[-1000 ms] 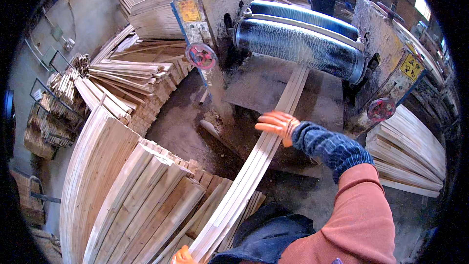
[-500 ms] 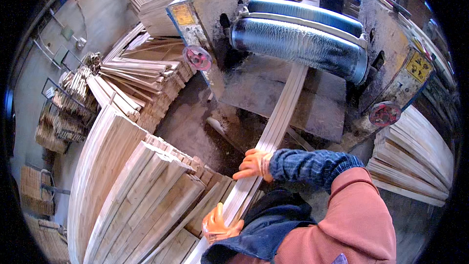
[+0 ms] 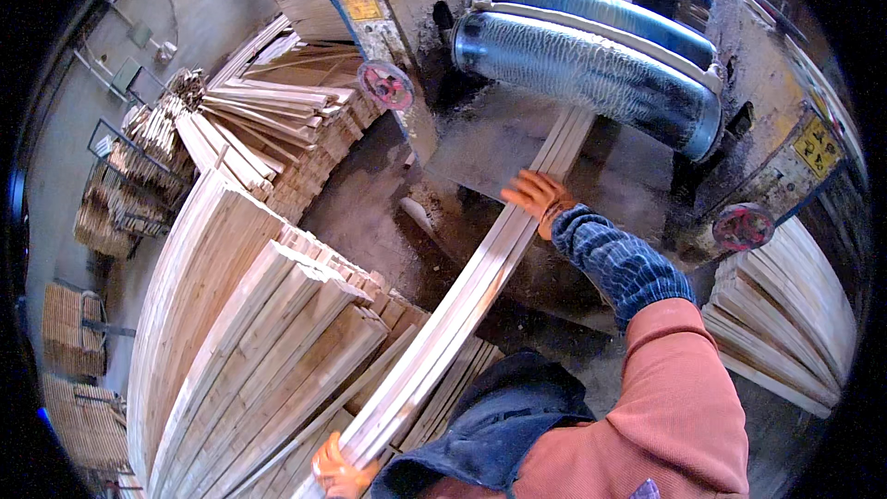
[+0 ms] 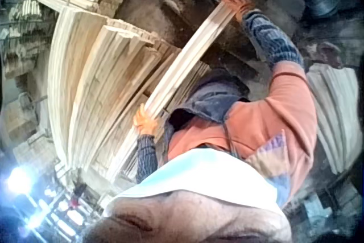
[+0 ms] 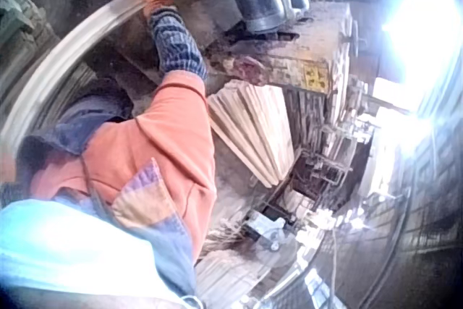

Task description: The person picks up thin wooden strips from a stack and feeds them into a processing machine, then carries a large wooden panel and trims its edge with a hand saw.

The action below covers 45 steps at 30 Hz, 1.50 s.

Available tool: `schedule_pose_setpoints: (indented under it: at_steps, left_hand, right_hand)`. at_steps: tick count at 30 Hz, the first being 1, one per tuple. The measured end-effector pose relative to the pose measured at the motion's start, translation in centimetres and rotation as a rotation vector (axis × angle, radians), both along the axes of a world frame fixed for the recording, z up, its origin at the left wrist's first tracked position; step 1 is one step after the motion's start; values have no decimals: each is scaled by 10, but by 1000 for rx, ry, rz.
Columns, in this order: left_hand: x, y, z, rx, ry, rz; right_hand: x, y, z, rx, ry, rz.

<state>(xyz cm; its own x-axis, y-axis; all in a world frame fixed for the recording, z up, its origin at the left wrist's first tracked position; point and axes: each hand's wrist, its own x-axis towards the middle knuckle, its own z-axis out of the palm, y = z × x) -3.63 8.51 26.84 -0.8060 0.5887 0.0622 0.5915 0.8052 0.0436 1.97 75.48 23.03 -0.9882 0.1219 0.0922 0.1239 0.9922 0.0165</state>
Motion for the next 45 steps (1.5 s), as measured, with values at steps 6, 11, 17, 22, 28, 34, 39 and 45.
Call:
schedule_pose_setpoints:
  at_steps: [6, 11, 17, 22, 28, 34, 39, 45]
  left_hand:
    - [-14, 68, -7, -71, -215, 89]
    - [6, 148, -5, -26, -291, 67]
    - [27, 163, 2, 275, -121, 7]
    - [44, 49, 3, 124, -23, 139]
    - [40, -54, 16, 14, -140, 250]
    - [22, 37, 22, -102, -323, 275]
    - [23, 81, 6, 136, -266, 137]
    - [28, 2, 21, 53, -181, 218]
  right_hand:
    - [-21, -108, 13, -206, 45, 367]
    - [-30, -240, -24, -310, 293, 809]
    - [-35, -235, 22, -213, -187, 828]
    - [-38, -172, 38, -177, -240, 774]
    - [-32, -121, 33, -74, -173, 528]
    - [-34, -141, 35, -252, -15, 537]
    - [-46, -221, 45, -289, -156, 760]
    - [-49, -187, 49, -208, -263, 606]
